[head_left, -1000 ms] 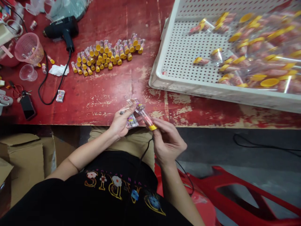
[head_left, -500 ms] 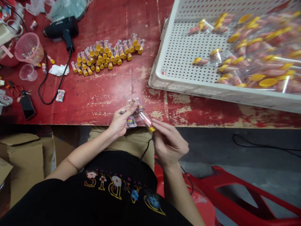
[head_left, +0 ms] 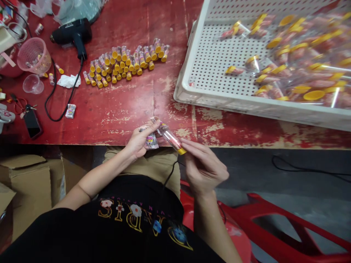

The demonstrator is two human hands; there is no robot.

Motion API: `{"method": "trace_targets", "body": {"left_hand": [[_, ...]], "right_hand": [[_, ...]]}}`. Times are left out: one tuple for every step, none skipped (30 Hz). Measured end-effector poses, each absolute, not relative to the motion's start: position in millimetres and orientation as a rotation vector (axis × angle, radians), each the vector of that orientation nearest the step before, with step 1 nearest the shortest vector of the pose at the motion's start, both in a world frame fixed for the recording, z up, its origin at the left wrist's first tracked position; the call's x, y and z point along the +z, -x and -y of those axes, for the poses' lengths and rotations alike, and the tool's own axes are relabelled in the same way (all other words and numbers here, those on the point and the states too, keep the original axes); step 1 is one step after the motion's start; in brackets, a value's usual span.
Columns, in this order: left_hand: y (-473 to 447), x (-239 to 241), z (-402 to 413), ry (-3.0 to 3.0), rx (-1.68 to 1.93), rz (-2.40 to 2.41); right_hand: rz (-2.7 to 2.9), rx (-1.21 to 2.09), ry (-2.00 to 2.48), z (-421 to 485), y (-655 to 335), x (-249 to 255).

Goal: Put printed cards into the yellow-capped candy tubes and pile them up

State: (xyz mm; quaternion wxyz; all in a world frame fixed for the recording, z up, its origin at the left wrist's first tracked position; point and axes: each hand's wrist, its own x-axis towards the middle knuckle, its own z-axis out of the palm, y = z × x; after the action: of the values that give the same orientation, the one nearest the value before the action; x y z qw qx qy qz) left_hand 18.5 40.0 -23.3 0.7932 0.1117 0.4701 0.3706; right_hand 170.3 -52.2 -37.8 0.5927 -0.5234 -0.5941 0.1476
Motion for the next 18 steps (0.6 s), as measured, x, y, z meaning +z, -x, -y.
{"method": "trace_targets", "body": {"left_hand": [[-17.5, -23.4, -40.0, -0.247, 0.778, -1.007], [-16.6, -23.0, -39.9, -0.259, 0.758, -1.001], [-16.1, -22.1, -39.7, -0.276, 0.745, -0.992], [-15.8, -20.9, -39.2, -0.297, 0.741, -0.982], [-15.9, -19.6, -38.4, -0.319, 0.744, -0.975], [-16.2, -18.3, -37.4, -0.338, 0.756, -0.970], [-16.8, -17.2, -36.2, -0.355, 0.776, -0.969], [-17.6, -16.5, -35.0, -0.370, 0.797, -0.971], [-18.5, -15.9, -33.7, -0.381, 0.812, -0.970], [-19.3, -15.6, -32.6, -0.391, 0.822, -0.966], [-20.1, -15.3, -31.8, -0.400, 0.829, -0.960], [-20.6, -15.0, -31.3, -0.409, 0.834, -0.954], [-21.0, -14.5, -31.1, -0.416, 0.838, -0.948], [-21.1, -13.8, -31.4, -0.423, 0.845, -0.946], [-21.0, -13.0, -31.9, -0.430, 0.854, -0.951], [-20.7, -12.1, -32.5, -0.438, 0.863, -0.962], [-20.3, -11.3, -33.2, -0.444, 0.863, -0.974], [-20.0, -10.6, -33.7, -0.448, 0.860, -0.985]], "right_hand": [[1.399, 0.308, 1.230, 52.0, -171.2, -37.6], [1.430, 0.278, 1.235, 52.1, -171.9, -37.4], [1.466, 0.259, 1.233, 52.5, -172.2, -37.2], [1.495, 0.254, 1.226, 53.2, -171.8, -37.1], [1.505, 0.262, 1.217, 53.9, -170.7, -37.3], [1.486, 0.279, 1.210, 54.6, -168.5, -38.0], [1.435, 0.302, 1.209, 55.3, -165.4, -39.4], [1.353, 0.333, 1.215, 55.7, -161.5, -41.5], [1.253, 0.375, 1.226, 55.9, -157.2, -44.2], [1.151, 0.423, 1.230, 55.8, -152.8, -47.3], [1.059, 0.474, 1.230, 55.5, -149.0, -50.7], [0.990, 0.514, 1.230, 55.1, -146.0, -53.8], [0.971, 0.526, 1.232, 54.8, -144.2, -56.4], [1.014, 0.506, 1.239, 54.5, -143.5, -58.4], [1.102, 0.460, 1.252, 54.4, -143.7, -59.6], [1.198, 0.400, 1.265, 54.4, -144.2, -60.2], [1.265, 0.355, 1.278, 54.5, -144.6, -60.3], [1.279, 0.353, 1.286, 54.6, -144.5, -60.2]]}}
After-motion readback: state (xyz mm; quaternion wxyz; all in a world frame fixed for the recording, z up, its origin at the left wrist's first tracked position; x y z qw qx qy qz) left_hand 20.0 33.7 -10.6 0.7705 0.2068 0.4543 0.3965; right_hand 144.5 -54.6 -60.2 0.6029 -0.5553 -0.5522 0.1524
